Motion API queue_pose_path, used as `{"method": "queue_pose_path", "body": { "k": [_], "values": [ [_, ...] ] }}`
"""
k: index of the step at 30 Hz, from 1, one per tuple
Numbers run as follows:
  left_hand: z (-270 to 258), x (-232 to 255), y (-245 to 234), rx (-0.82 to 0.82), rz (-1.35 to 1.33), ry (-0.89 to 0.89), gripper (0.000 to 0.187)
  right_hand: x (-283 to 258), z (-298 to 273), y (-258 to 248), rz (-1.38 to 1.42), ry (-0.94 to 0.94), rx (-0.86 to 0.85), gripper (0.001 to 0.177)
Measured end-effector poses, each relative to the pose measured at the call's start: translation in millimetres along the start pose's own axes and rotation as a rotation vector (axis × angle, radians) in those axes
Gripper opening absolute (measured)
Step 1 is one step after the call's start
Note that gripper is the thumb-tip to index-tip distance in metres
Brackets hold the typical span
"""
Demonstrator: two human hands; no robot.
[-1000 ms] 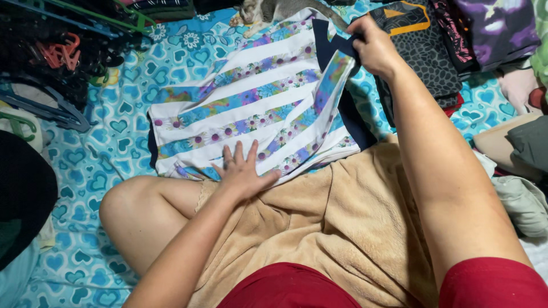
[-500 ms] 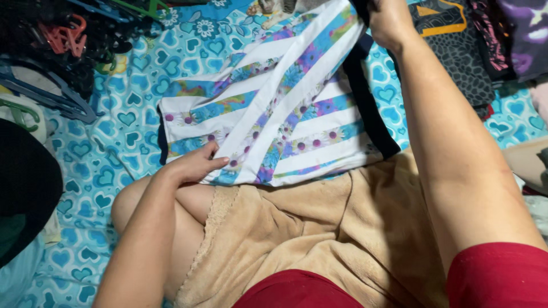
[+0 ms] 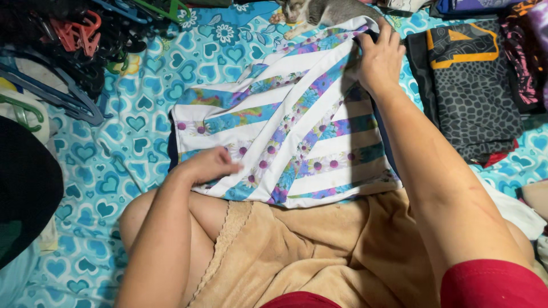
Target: The person folds a black and teal garment and then folds a light-colored patterned shirt by smoothing them on the bed, folding the sleeves and sides inward, and completing the folds into compact rectangles.
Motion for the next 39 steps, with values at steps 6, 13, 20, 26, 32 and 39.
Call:
{"method": "queue_pose_path", "body": {
  "k": [6, 13, 20, 26, 32, 39],
  "values": [
    [16, 0, -118, 1.061, 0.12, 0.038, 0.057, -94, 25, 36, 0.175, -0.407, -0.115, 0.042],
    [69, -80, -136, 0.685, -0.194, -0.357, 0.08, -177, 53, 124, 0.196, -0.091, -0.558, 0.052],
    [103, -110, -139, 0.628, -0.57, -0.005, 0.067, -164, 83, 187, 0.154, -0.038, -0.767, 0.044],
    [104, -110, -155, 0.751, -0.577, 0.116, 0.043, -162, 102, 131, 0.588, 0.025, -0.187, 0.029],
    [85, -72, -161, 0.953, -0.24, -0.011, 0.06, -187, 63, 102, 0.443, -0.138, 0.036, 0.029],
    [81, -54, -159, 0.881, -0.197, -0.019, 0.064, -159, 61, 141, 0.204, 0.321, -0.568, 0.064]
  ]
}}
Point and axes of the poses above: each hand's wrist, its own z-axis towards the middle knuckle, its own y-axis out of the palm, x = y × z, the point moved 7 cm from there along z, towards the middle knuckle, and after that the axes turned 6 degrees about z, right-handed, at the moved point
